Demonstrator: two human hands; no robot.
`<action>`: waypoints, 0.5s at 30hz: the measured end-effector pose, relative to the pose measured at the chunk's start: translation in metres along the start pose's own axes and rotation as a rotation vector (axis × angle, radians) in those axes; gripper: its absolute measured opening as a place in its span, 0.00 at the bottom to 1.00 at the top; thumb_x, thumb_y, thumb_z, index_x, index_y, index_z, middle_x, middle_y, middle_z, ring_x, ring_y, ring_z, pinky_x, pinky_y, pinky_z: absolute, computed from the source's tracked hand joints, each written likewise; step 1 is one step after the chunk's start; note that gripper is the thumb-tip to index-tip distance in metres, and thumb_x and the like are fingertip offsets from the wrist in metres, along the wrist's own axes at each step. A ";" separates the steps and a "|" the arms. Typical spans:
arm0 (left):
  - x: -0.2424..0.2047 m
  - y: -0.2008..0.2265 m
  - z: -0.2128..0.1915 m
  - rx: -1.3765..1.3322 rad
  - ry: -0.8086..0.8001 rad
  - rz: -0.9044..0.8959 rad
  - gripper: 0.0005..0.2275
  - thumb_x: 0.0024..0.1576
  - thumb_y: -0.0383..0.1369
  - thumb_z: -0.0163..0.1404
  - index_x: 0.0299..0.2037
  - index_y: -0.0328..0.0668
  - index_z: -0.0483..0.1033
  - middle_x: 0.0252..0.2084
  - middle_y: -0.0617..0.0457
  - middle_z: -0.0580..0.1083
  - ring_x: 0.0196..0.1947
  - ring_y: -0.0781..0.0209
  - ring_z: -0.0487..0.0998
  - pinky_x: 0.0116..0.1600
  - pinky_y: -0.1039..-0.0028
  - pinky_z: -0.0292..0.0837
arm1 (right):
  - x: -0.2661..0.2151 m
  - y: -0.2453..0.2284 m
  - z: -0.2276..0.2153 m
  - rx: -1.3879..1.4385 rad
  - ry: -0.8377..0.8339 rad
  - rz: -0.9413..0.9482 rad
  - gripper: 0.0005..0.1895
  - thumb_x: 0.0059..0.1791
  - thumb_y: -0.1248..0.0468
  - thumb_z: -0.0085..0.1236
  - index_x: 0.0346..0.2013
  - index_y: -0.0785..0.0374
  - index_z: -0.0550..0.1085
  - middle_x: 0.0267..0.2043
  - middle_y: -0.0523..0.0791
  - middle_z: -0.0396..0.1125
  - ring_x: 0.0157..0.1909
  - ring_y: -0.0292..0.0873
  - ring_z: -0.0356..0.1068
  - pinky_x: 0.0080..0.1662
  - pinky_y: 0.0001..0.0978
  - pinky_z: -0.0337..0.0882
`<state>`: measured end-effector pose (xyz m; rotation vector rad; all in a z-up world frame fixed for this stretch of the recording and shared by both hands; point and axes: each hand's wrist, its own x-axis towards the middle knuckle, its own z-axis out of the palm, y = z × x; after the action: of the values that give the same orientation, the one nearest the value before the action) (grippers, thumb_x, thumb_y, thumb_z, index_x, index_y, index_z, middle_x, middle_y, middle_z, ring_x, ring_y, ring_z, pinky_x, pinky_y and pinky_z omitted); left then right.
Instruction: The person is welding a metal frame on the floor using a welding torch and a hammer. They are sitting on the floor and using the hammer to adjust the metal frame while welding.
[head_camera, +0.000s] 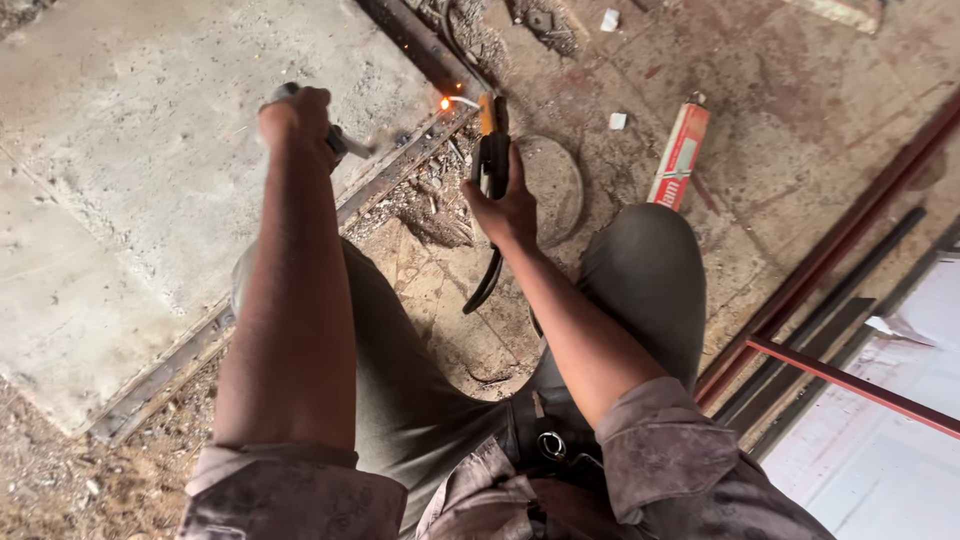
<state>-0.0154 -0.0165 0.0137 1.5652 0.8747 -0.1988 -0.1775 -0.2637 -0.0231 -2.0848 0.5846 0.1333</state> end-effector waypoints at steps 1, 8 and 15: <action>-0.007 0.001 0.002 0.133 -0.032 0.027 0.08 0.57 0.33 0.52 0.43 0.39 0.73 0.33 0.50 0.74 0.27 0.63 0.74 0.29 0.68 0.74 | -0.001 -0.001 -0.002 -0.002 0.011 -0.021 0.51 0.48 0.48 0.59 0.78 0.49 0.40 0.43 0.47 0.72 0.26 0.38 0.72 0.24 0.30 0.78; -0.029 0.016 0.025 0.540 0.123 0.249 0.16 0.51 0.29 0.57 0.48 0.40 0.68 0.38 0.49 0.75 0.33 0.61 0.80 0.37 0.69 0.80 | 0.013 0.006 -0.007 0.169 0.135 -0.270 0.52 0.48 0.53 0.65 0.77 0.57 0.44 0.60 0.53 0.68 0.47 0.44 0.77 0.41 0.35 0.81; -0.021 0.068 0.068 0.901 0.144 0.423 0.15 0.49 0.33 0.61 0.46 0.48 0.78 0.41 0.48 0.78 0.39 0.57 0.79 0.44 0.63 0.78 | 0.008 -0.008 -0.032 0.271 0.169 -0.386 0.49 0.48 0.59 0.69 0.78 0.59 0.50 0.69 0.53 0.64 0.67 0.49 0.68 0.62 0.37 0.71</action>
<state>0.0366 -0.0825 0.0639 2.5913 0.5499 -0.1839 -0.1708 -0.2895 -0.0021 -1.9132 0.2711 -0.3296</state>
